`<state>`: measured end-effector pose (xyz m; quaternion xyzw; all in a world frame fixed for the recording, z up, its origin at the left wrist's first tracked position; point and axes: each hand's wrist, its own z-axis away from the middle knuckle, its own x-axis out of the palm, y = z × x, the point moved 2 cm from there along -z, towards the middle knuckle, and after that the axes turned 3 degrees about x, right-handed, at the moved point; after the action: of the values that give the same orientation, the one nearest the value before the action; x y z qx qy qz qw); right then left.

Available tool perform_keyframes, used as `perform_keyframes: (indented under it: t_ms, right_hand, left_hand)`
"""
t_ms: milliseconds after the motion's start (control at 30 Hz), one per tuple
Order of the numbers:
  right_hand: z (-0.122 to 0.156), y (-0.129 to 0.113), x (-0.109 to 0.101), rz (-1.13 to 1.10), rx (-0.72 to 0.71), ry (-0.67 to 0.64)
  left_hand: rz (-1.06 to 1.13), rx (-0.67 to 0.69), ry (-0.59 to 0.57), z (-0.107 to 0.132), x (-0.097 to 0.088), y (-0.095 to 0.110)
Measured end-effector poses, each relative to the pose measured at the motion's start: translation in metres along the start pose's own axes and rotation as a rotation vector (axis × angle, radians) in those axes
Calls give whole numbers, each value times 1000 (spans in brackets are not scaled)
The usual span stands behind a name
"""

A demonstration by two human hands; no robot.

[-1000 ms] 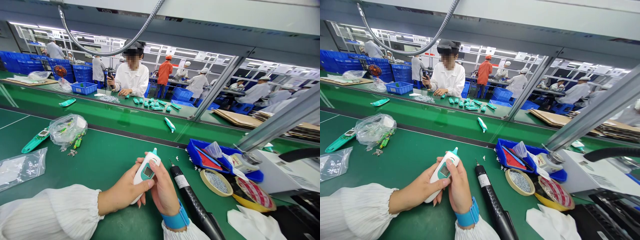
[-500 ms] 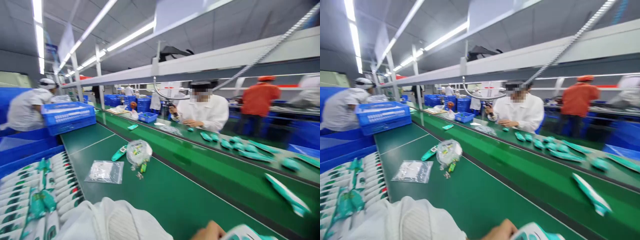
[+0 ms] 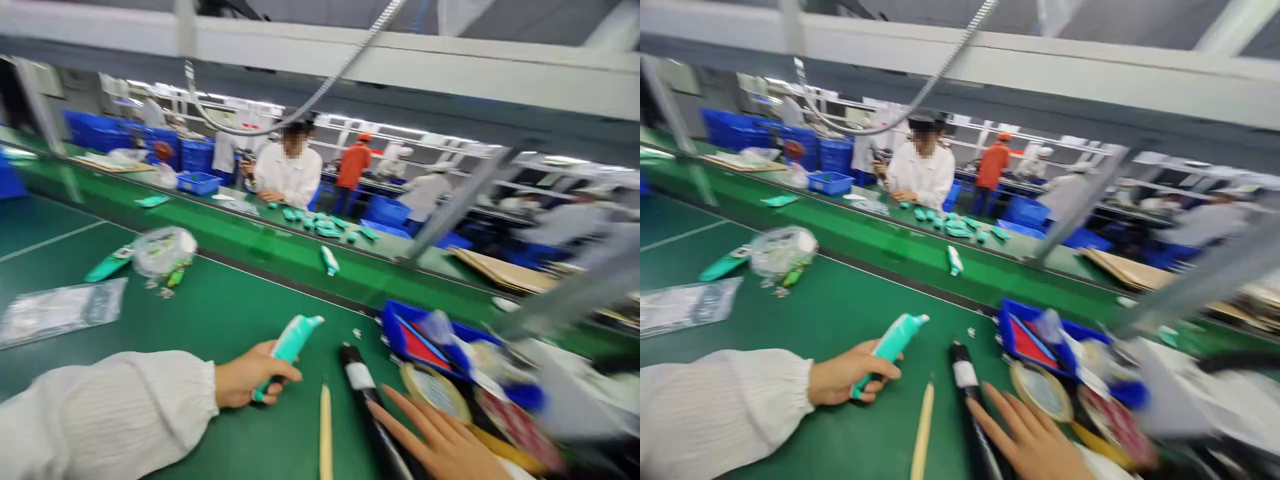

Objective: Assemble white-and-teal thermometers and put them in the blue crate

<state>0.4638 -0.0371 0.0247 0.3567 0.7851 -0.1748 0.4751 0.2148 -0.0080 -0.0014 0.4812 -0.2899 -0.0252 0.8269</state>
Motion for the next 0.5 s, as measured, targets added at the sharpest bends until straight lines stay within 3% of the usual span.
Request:
perform_keyframes:
  t_ms: [67, 133, 233, 300, 367, 500]
  right_hand:
    - [9, -4, -15, 193, -208, -239]
    - [4, -7, -11, 297, -348, -407]
    - [-3, -8, -4, 277, -336, -420]
    - [0, -10, -9, 175, -205, -325]
    - [8, -14, -24, 37, 21, -157]
    - [16, -19, -70, -247, 530, 339]
  left_hand:
    - [13, -23, 26, -3, 4, -5]
    - [19, -29, 43, -6, 9, -8]
    - [73, -12, 45, -10, 14, -12]
    - [123, -1, 51, -14, 15, -14]
    - [158, 1, 72, -18, 15, -16]
    - [210, -7, 56, -27, 23, -18]
